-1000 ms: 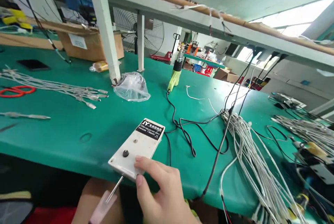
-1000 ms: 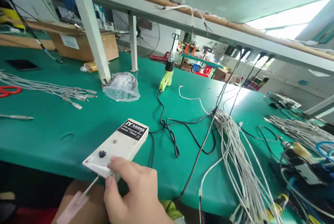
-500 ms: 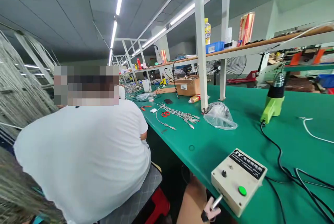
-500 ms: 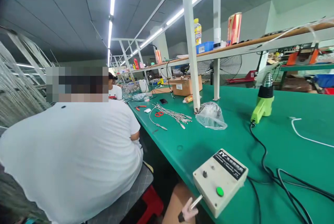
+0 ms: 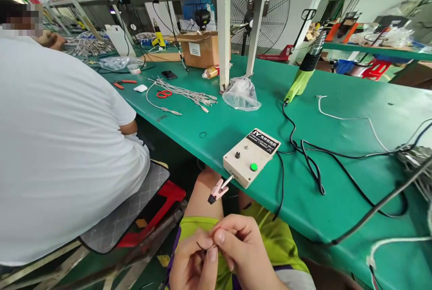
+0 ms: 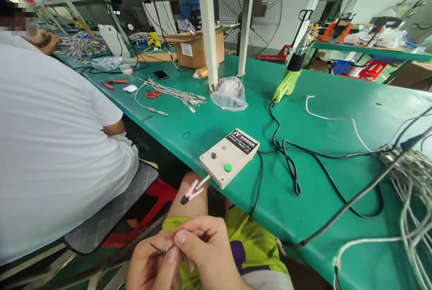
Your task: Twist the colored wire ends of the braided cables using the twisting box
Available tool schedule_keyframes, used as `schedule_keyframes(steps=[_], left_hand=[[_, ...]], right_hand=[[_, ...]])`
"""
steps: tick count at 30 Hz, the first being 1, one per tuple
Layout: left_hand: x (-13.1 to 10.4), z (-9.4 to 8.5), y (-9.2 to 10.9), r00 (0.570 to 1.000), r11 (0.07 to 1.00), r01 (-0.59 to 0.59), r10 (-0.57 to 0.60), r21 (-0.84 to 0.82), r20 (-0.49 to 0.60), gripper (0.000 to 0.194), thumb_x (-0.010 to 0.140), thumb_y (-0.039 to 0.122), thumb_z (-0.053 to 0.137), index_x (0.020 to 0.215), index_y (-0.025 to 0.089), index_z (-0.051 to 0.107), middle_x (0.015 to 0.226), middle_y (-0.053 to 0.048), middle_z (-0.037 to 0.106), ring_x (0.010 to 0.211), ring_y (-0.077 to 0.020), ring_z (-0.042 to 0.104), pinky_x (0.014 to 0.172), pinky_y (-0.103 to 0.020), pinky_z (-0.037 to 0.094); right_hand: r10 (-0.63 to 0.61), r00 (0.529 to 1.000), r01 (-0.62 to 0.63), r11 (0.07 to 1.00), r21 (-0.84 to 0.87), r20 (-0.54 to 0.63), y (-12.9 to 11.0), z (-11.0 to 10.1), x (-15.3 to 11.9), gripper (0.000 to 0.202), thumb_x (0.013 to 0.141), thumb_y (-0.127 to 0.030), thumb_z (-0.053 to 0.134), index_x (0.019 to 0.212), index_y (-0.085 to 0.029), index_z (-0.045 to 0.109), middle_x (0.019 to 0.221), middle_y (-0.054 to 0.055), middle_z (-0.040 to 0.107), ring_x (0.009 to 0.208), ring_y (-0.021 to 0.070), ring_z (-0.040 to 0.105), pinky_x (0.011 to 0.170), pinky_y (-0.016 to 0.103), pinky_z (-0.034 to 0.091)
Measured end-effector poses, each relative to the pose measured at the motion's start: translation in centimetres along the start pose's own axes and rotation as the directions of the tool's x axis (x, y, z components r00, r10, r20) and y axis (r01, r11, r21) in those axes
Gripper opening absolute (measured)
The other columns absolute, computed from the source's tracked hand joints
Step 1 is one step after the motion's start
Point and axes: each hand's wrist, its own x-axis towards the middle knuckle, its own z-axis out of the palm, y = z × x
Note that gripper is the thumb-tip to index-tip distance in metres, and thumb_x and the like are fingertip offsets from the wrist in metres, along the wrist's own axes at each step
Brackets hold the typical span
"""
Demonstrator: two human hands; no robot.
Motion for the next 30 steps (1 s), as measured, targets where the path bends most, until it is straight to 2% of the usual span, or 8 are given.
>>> schedule_keyframes(steps=[4,8,18,21,24,26,28,30], left_hand=[[1.6,-0.5,-0.2,0.962,0.985,-0.159,0.171,-0.070,0.211,0.012,0.110,0.034,0.073,0.103,0.025,0.073,0.072,0.003,0.062,0.056,-0.0132,0.058,0.051,-0.021,0.048],[2.9,-0.9,-0.1,0.914,0.956,-0.293,0.277,0.008,0.297,0.009,0.110,0.031,0.072,0.103,0.026,0.072,0.068,0.003,0.061,0.053,-0.0135,0.054,0.050,-0.022,0.047],[3.2,-2.0,-1.5,0.935,0.958,-0.258,0.214,0.127,0.283,0.005,0.107,0.027,0.074,0.103,0.024,0.074,0.074,-0.001,0.069,0.055,-0.0130,0.056,0.053,-0.021,0.048],[3.0,-2.3,-1.9,0.955,0.975,-0.173,0.131,0.141,0.266,0.005,0.108,0.028,0.074,0.105,0.023,0.075,0.076,-0.001,0.072,0.053,-0.0116,0.059,0.053,-0.019,0.051],[3.0,-2.3,-1.9,0.960,0.993,-0.074,0.047,0.088,0.276,0.005,0.111,0.025,0.071,0.108,0.023,0.075,0.081,-0.002,0.076,0.061,-0.0132,0.070,0.060,-0.018,0.058],[3.2,-2.1,-2.0,0.965,0.999,-0.031,0.021,0.035,0.263,0.005,0.112,0.022,0.071,0.110,0.022,0.075,0.087,-0.004,0.079,0.071,-0.0152,0.078,0.067,-0.019,0.063],[3.4,-1.8,-2.1,0.974,1.000,0.001,0.004,-0.024,0.227,0.005,0.113,0.021,0.071,0.110,0.022,0.074,0.090,-0.005,0.079,0.076,-0.0156,0.080,0.069,-0.019,0.063],[3.7,-1.6,-2.2,0.978,0.995,0.032,-0.012,-0.089,0.207,0.005,0.113,0.022,0.072,0.109,0.023,0.074,0.089,-0.003,0.078,0.077,-0.0146,0.079,0.067,-0.017,0.062]], right_hand=[[0.046,0.998,-0.047,0.998,0.048,0.034,-0.4,0.3,0.2,0.037,0.085,-0.055,0.103,0.081,-0.020,0.090,0.053,-0.003,0.060,0.044,0.0026,0.027,0.043,0.016,0.021],[0.064,0.998,-0.063,0.998,0.031,-0.003,-0.7,0.3,0.6,0.033,0.085,-0.050,0.103,0.080,-0.020,0.091,0.055,0.000,0.063,0.044,0.0028,0.028,0.042,0.015,0.019],[0.088,0.996,-0.089,0.996,0.023,0.023,-0.6,0.8,2.1,0.030,0.086,-0.051,0.103,0.080,-0.023,0.092,0.061,0.002,0.069,0.043,0.0020,0.026,0.040,0.015,0.019],[0.102,0.994,-0.105,0.990,-0.094,-0.032,-0.4,0.1,2.5,0.042,0.087,-0.060,0.100,0.078,-0.019,0.090,0.053,-0.001,0.060,0.042,0.0041,0.028,0.042,0.019,0.020],[0.020,0.991,-0.062,0.948,-0.312,-0.136,-0.3,-1.0,3.0,0.061,0.097,-0.072,0.085,0.074,-0.016,0.086,0.045,-0.003,0.047,0.043,0.0090,0.034,0.047,0.025,0.025],[-0.039,0.987,-0.025,0.922,-0.385,-0.157,-0.4,-1.6,3.6,0.071,0.104,-0.076,0.073,0.066,-0.017,0.079,0.048,0.000,0.050,0.047,0.0124,0.041,0.052,0.028,0.030],[-0.043,0.987,-0.017,0.930,-0.368,-0.154,-0.5,-1.8,4.2,0.072,0.107,-0.076,0.069,0.065,-0.018,0.073,0.055,0.002,0.055,0.054,0.0146,0.046,0.055,0.030,0.032],[-0.012,0.989,-0.031,0.958,-0.287,-0.148,-0.7,-1.7,4.7,0.062,0.105,-0.074,0.074,0.078,-0.018,0.079,0.062,0.001,0.056,0.058,0.0145,0.044,0.055,0.029,0.028]])
